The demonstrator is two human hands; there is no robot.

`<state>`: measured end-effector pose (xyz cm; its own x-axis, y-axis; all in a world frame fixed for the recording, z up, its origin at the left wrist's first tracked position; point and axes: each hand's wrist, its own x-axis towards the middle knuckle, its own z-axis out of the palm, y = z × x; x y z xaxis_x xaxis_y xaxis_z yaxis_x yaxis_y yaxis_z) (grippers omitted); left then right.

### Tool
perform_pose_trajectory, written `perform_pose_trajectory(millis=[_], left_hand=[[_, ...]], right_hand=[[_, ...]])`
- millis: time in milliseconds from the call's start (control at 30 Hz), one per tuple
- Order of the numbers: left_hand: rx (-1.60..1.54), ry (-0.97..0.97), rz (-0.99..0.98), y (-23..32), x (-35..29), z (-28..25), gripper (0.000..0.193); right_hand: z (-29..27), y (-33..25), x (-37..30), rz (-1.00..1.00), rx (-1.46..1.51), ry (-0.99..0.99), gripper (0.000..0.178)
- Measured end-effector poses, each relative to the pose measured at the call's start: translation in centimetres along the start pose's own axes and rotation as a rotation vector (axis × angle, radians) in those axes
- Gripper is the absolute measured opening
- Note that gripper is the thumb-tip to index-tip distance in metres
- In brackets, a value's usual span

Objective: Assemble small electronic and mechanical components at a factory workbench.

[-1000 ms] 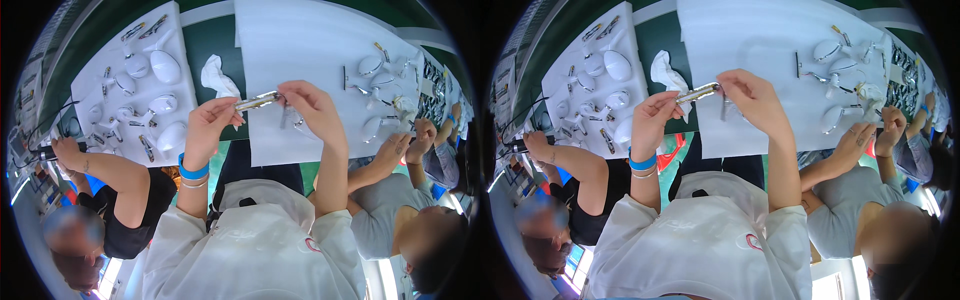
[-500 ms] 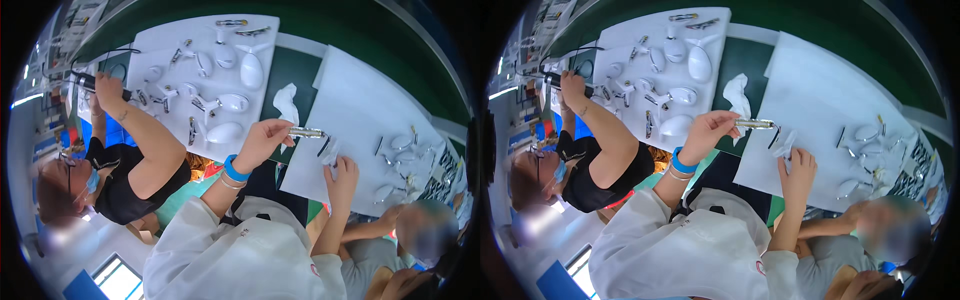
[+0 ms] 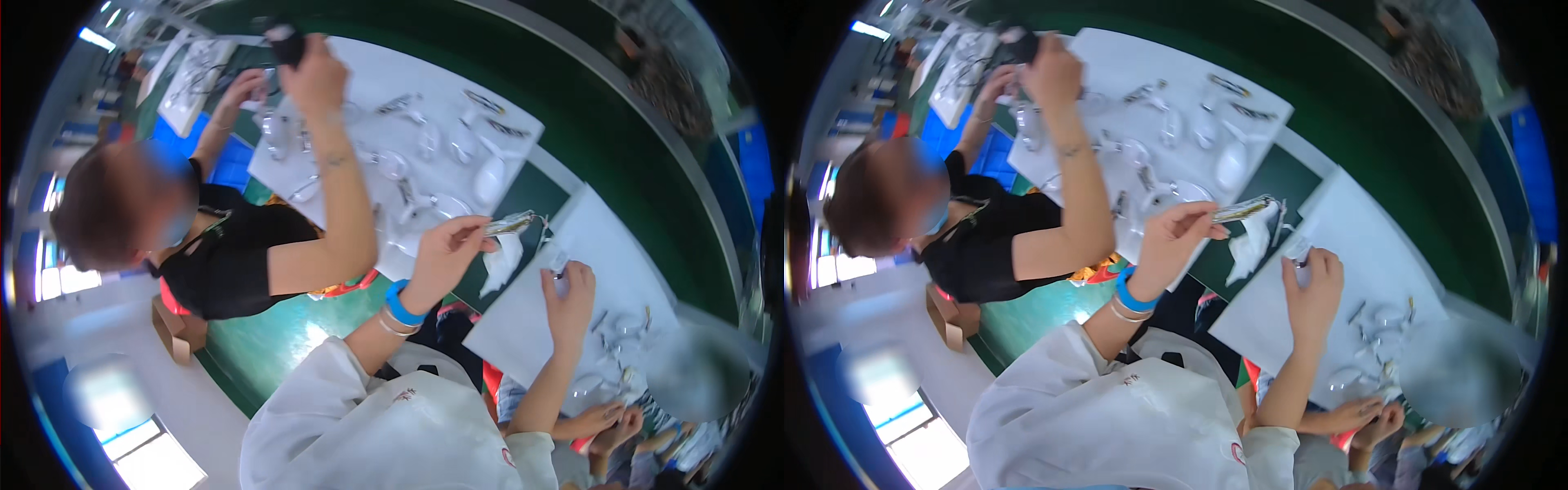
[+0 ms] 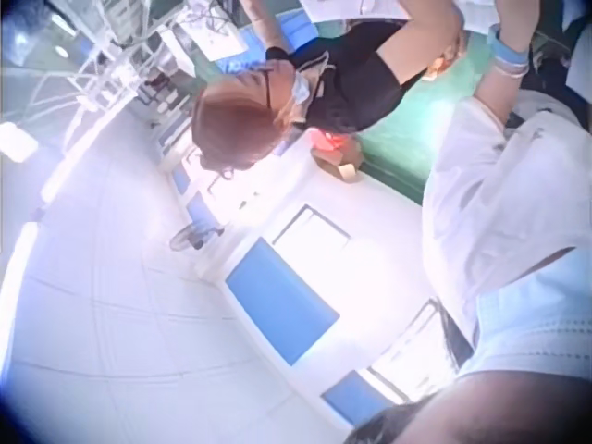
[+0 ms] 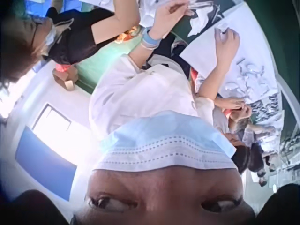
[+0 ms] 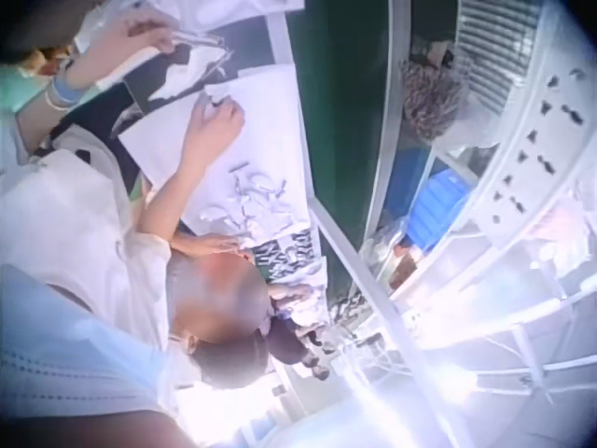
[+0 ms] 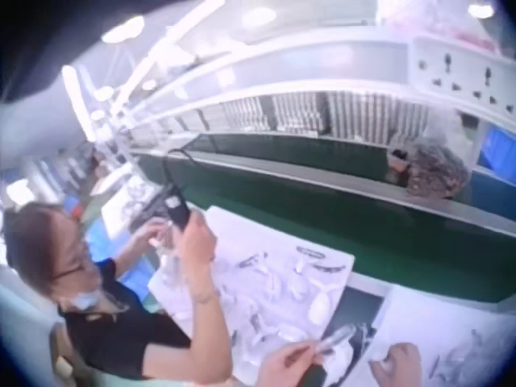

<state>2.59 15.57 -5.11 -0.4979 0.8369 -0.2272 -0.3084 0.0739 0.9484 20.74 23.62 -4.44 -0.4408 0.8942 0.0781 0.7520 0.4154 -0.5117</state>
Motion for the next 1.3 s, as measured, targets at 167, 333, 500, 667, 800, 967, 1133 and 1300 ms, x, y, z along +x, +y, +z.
perform_pose_trajectory(millis=[167,333,500,667,800,967,1133,1300], left_hand=[[0.016,0.229,0.293,2.0,2.1,0.8,0.015],[0.184,0.383,0.524,5.1,6.7,2.0,0.014],[0.424,0.507,0.604,9.7,12.7,1.5,0.016],[0.646,0.624,0.729,8.6,19.6,-0.5,0.016],[0.718,0.613,0.677,7.8,21.9,-0.3,0.016],[0.701,0.654,0.540,6.3,23.2,-2.2,0.017],[0.792,0.692,0.514,6.0,24.0,-3.2,0.020],[0.510,0.764,0.409,5.3,24.7,-4.7,0.022]], right_hand=[[-1.0,-4.2,6.0,-0.092,0.039,0.009,0.027],[-1.9,-7.5,12.3,-0.145,-0.040,-0.020,0.028],[-0.2,-9.9,20.4,-0.241,-0.078,0.026,0.033],[2.7,-13.2,26.3,-0.102,-0.160,-0.183,0.037],[5.2,-13.9,28.2,-0.058,-0.113,-0.271,0.041],[10.3,-15.6,29.6,0.000,-0.042,-0.413,0.044],[12.5,-15.8,30.6,-0.014,0.014,-0.394,0.045],[13.5,-16.6,30.5,-0.001,-0.001,-0.496,0.047]])
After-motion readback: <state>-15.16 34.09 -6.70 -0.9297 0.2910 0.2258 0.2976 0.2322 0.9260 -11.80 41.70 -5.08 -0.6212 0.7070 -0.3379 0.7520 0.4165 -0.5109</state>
